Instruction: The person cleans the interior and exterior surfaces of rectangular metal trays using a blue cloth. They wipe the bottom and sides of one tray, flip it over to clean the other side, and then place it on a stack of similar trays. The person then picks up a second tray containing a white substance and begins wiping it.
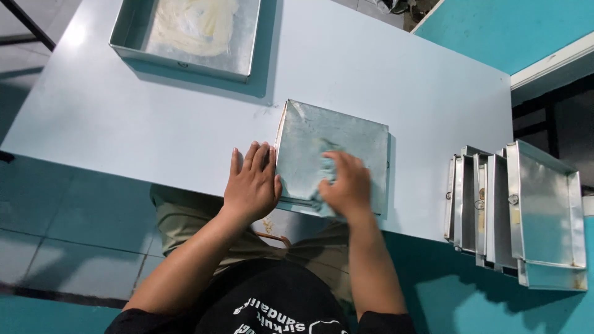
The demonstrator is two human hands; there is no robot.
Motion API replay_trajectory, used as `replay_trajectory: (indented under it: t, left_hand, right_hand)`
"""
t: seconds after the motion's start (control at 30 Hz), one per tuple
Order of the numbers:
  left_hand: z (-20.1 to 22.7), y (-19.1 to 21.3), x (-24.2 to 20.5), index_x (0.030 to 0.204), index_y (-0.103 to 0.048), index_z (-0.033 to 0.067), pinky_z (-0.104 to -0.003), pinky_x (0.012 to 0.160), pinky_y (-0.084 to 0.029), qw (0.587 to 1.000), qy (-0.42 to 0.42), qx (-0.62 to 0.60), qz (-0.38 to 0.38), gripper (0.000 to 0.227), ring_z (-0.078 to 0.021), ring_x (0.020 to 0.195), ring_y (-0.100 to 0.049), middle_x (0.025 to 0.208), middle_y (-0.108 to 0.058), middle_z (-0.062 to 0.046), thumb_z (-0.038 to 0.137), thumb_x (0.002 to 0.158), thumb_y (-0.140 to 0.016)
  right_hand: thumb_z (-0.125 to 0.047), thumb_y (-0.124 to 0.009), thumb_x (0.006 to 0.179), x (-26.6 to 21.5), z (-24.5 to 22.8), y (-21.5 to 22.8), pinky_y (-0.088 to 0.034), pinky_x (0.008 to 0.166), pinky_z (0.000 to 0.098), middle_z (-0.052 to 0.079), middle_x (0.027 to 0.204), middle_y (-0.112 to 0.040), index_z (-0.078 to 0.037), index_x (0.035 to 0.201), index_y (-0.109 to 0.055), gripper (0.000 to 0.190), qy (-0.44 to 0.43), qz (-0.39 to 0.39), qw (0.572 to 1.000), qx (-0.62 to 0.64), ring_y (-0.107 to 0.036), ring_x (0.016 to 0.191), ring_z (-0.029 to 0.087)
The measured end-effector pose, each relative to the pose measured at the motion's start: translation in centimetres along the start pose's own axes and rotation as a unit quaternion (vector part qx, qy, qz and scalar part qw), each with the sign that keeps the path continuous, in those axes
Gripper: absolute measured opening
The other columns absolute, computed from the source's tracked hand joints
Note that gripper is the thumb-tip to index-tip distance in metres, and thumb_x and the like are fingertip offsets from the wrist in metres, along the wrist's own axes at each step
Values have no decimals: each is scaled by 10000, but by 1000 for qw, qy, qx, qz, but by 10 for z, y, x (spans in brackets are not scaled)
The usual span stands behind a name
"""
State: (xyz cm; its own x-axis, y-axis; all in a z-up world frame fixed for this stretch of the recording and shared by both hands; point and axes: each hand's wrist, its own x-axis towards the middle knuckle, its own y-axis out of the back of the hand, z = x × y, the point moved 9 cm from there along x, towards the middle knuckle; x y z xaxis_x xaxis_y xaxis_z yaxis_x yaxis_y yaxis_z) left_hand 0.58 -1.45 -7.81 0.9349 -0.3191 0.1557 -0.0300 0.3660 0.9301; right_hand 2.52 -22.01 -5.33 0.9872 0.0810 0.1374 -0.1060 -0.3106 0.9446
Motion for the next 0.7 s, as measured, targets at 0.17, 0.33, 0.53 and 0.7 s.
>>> replay_trajectory:
  t: [0.17, 0.33, 0.53, 0.7]
  left_hand:
    - [0, -4, 0, 1539, -452, 27, -640, 1209, -76, 1000, 8, 4, -5, 635, -406, 1507, -330, 1550, -462, -227, 359, 1032, -262]
    - [2, -4, 1, 1536, -463, 30, -632, 1212, -71, 1000, 4, 21, -10, 626, -416, 1507, -332, 1557, -456, -233, 344, 1028, -273]
    - [1, -6, 0, 1533, -468, 38, -630, 1208, -78, 1000, -7, 21, -10, 612, -422, 1504, -323, 1554, -445, -237, 345, 1031, -298]
    - [-1, -7, -1, 1496, -507, 37, -637, 1206, -85, 1000, -4, 8, -8, 599, -425, 1501, -319, 1536, -457, -251, 362, 1026, -326]
  right_hand:
    - [-239, -636, 692, -14, 83, 43, -461, 937, 570, 67, 1269, -668, -263, 1314, -636, 623, -151, 8, 987, -63, -603, 1189, 394]
    - [-229, -634, 670, -10, 62, 36, -487, 866, 598, 83, 1210, -680, -225, 1254, -663, 585, -137, 78, 980, -119, -631, 1128, 418]
    - [-268, -648, 645, 10, -66, -23, -486, 858, 520, 16, 1136, -657, -272, 1167, -665, 522, 76, 75, 994, -31, -642, 1059, 350]
    - [-343, -629, 687, 17, -82, -44, -490, 902, 490, -52, 1250, -659, -371, 1257, -655, 572, 147, -2, 988, 37, -624, 1182, 275]
